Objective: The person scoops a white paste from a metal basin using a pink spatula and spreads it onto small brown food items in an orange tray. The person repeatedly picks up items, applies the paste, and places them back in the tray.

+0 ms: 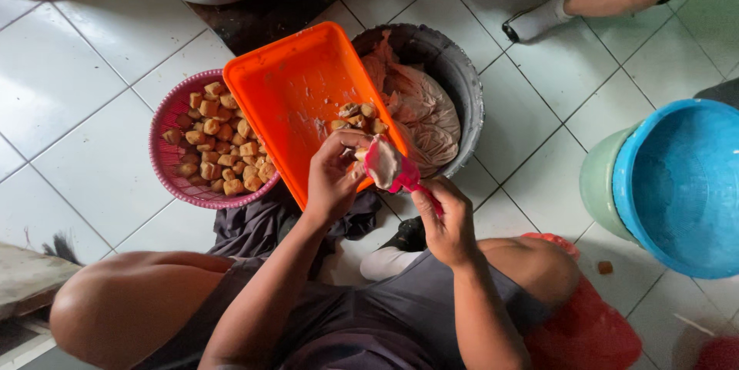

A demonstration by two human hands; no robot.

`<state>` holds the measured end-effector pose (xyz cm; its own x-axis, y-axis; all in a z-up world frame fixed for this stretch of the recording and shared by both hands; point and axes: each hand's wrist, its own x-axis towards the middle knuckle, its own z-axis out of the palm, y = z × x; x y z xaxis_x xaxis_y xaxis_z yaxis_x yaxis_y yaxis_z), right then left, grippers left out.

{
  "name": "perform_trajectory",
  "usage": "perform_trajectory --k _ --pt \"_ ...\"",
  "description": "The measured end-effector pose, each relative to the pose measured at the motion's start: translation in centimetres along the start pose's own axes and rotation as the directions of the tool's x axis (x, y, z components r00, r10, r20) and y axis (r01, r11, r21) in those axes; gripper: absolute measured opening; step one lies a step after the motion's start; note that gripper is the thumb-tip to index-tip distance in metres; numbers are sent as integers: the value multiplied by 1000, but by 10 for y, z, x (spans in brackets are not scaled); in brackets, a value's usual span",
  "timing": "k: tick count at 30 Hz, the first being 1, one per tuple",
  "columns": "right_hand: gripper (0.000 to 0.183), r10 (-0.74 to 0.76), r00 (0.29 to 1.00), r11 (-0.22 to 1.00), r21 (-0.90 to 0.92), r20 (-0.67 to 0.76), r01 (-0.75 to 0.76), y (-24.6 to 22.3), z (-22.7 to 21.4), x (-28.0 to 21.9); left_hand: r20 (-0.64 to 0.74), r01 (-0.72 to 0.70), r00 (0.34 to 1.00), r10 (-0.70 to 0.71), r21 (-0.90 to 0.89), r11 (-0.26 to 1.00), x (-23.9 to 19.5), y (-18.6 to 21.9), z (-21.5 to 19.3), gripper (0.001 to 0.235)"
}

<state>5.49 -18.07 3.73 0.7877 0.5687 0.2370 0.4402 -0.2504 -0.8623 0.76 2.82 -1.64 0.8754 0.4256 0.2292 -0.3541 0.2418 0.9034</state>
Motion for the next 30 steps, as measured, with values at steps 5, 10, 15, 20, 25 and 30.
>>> perform_trajectory --k 5,10,15,20,25,30 --pt "23 191 981 974 122 12 -191 17 5 10 -71 74 993 -94 -241 968 3 12 -17 35" --pt "31 476 879 808 376 34 -453 39 1 -3 -111 99 992 -65 330 939 13 -17 -63 27" --pt "32 508 860 746 478 39 -463 49 -1 -5 -192 190 980 -42 865 465 8 -68 -85 30" --pt "36 523 848 652 603 82 -460 51 -3 0 -238 243 970 -52 929 278 12 -94 -77 36" --pt "35 541 838 607 656 71 -448 69 -24 24 -97 95 995 -7 946 309 14 -81 -78 51" --pt "26 611 790 726 357 57 -587 135 -32 77 -469 259 828 306 805 533 14 -84 -156 23"
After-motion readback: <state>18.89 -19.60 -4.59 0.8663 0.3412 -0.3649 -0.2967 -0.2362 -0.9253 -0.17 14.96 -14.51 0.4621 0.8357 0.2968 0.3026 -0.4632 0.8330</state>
